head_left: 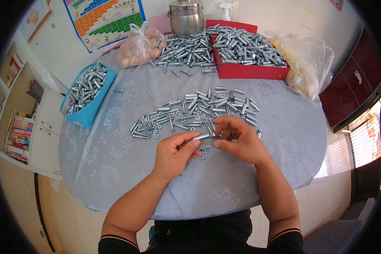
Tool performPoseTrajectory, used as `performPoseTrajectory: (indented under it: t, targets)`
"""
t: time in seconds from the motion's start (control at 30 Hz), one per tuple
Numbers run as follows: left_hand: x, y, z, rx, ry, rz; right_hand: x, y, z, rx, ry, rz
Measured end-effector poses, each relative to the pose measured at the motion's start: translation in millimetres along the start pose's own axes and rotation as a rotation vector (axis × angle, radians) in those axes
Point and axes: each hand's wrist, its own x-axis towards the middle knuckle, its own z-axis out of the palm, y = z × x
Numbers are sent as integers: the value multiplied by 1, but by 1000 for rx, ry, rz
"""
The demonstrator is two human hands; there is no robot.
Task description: The person sits at a table and repeatedly picks up metal bolts and washers from a pile. They insert the washers onto the bolts by hand and place the assembled fasteners into a blue container. The process is continuous and repetitive throughout the clip.
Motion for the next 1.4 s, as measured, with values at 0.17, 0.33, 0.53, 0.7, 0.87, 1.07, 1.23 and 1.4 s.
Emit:
performPoseTrajectory:
  t: [0.17, 0.33, 0.53, 0.7, 0.87, 1.07, 1.23, 1.4]
  targets:
    - [-1, 3, 1, 8, 6, -13, 1, 4, -8, -196, -43, 194]
    - [-1, 2, 0, 1, -5, -3, 0, 1, -2, -14, -36, 44]
    - [-2, 5, 3, -5, 5, -38, 0, -1, 0, -3, 17, 74]
    - [-3, 4, 3, 6, 0, -29, 0, 4, -6, -153, -21, 81]
    - [-2, 3, 3, -3, -11, -14, -2, 5, 0, -17, -23, -59]
    - [-3, 3, 4, 9, 4, -3, 0, 2, 0, -22, -77, 130]
    - [-4, 4, 4, 53, 11, 37, 0, -1, 3, 17, -78, 150]
    - [-5, 3, 6, 95, 29, 114, 1, -1, 4, 103, -72, 163]
